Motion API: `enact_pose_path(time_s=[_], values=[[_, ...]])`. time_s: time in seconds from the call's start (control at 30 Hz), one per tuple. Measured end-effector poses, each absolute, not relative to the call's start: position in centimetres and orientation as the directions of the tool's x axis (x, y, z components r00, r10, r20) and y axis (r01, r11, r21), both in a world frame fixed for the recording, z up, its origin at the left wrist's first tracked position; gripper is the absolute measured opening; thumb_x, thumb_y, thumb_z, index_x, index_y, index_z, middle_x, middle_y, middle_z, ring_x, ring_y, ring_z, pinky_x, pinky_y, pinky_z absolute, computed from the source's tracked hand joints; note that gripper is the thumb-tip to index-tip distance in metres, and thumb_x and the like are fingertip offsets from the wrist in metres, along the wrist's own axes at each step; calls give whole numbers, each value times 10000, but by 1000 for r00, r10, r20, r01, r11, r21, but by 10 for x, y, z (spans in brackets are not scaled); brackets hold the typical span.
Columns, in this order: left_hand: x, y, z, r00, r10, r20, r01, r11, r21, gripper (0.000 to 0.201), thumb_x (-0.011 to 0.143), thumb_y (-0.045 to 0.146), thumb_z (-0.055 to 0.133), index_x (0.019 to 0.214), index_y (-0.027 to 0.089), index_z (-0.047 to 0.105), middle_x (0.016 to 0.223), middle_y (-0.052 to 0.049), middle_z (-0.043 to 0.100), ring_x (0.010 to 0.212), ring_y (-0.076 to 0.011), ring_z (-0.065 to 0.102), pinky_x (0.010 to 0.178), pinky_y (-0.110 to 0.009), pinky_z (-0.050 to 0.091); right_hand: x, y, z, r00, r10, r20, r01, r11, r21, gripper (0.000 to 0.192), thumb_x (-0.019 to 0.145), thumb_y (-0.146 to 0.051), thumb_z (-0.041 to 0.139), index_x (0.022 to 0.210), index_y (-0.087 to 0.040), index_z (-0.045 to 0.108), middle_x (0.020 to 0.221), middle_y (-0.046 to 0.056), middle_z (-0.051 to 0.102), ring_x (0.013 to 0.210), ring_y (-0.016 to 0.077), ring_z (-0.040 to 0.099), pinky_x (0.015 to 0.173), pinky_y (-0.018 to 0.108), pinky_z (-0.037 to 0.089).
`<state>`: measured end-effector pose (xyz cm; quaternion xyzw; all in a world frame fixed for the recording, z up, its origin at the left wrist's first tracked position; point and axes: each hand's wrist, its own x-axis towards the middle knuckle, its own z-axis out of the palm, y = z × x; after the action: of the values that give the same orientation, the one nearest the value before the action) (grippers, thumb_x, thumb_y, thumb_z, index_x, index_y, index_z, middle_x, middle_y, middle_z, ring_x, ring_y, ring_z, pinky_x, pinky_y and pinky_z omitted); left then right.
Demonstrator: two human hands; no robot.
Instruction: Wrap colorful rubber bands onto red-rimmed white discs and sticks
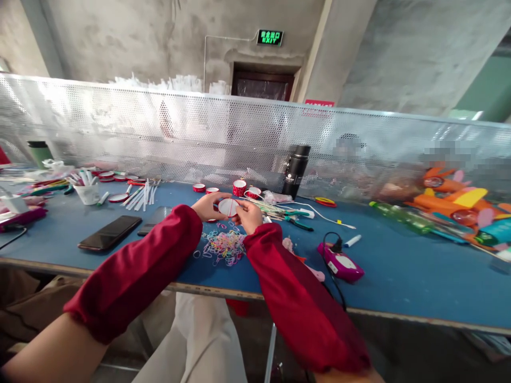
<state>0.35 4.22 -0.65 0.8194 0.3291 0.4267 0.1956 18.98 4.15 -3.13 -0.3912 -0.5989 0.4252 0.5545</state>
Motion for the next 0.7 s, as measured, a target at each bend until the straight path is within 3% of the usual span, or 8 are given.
enact_pose_path(time_s=[0.2, 0.27, 0.4, 0.5, 0.6, 0.7], values=[[8, 36, -3, 275, 856, 438, 250, -504, 827, 845, 527, 202, 898, 1309, 123, 587, 1232, -161, 634, 880, -198, 668, 734, -290, 537, 192, 44, -33, -62, 925, 374, 52, 377, -925, 361, 713, -352, 661, 1046, -218, 702, 565, -14, 637, 453, 171, 590, 421, 301, 474], [7, 36, -3, 187, 925, 330, 231, -368, 900, 681, 632, 243, 854, 1259, 131, 612, 1092, -127, 687, 750, -160, 662, 622, -252, 515, 192, 44, -33, -73, 917, 393, 66, 398, -915, 363, 725, -352, 663, 1064, -228, 701, 573, -16, 639, 459, 172, 593, 425, 302, 474], [3, 41, -3, 143, 982, 123, 212, -151, 965, 200, 742, 217, 777, 882, 121, 672, 651, -24, 658, 534, -109, 590, 463, -186, 381, 190, 41, -31, -133, 922, 363, 25, 369, -929, 407, 742, -386, 680, 1115, -224, 680, 648, 1, 668, 496, 183, 630, 448, 316, 503], [-1, 46, -2, 81, 992, 93, 174, -106, 979, 135, 741, 122, 750, 756, 133, 617, 500, 33, 561, 389, -60, 450, 413, -184, 293, 192, 40, -30, -124, 934, 334, 7, 338, -941, 432, 787, -441, 646, 1158, -219, 653, 780, 34, 710, 536, 193, 660, 452, 322, 509], [-5, 47, 0, -18, 992, 127, 159, -123, 980, 156, 737, 100, 732, 709, 142, 585, 469, 57, 513, 362, -44, 391, 407, -188, 277, 198, 42, -29, -133, 917, 376, 244, 398, -884, 315, 811, -410, 622, 1038, -204, 694, 816, 46, 721, 547, 171, 642, 472, 298, 484], [-5, 45, 3, -98, 982, 162, 122, -149, 981, 166, 740, 90, 703, 685, 149, 558, 485, 56, 513, 391, -51, 416, 423, -191, 289, 207, 42, -25, -297, 862, 410, 565, 505, -653, 166, 772, -333, 678, 834, -190, 733, 753, 36, 714, 653, 166, 640, 607, 285, 490]])
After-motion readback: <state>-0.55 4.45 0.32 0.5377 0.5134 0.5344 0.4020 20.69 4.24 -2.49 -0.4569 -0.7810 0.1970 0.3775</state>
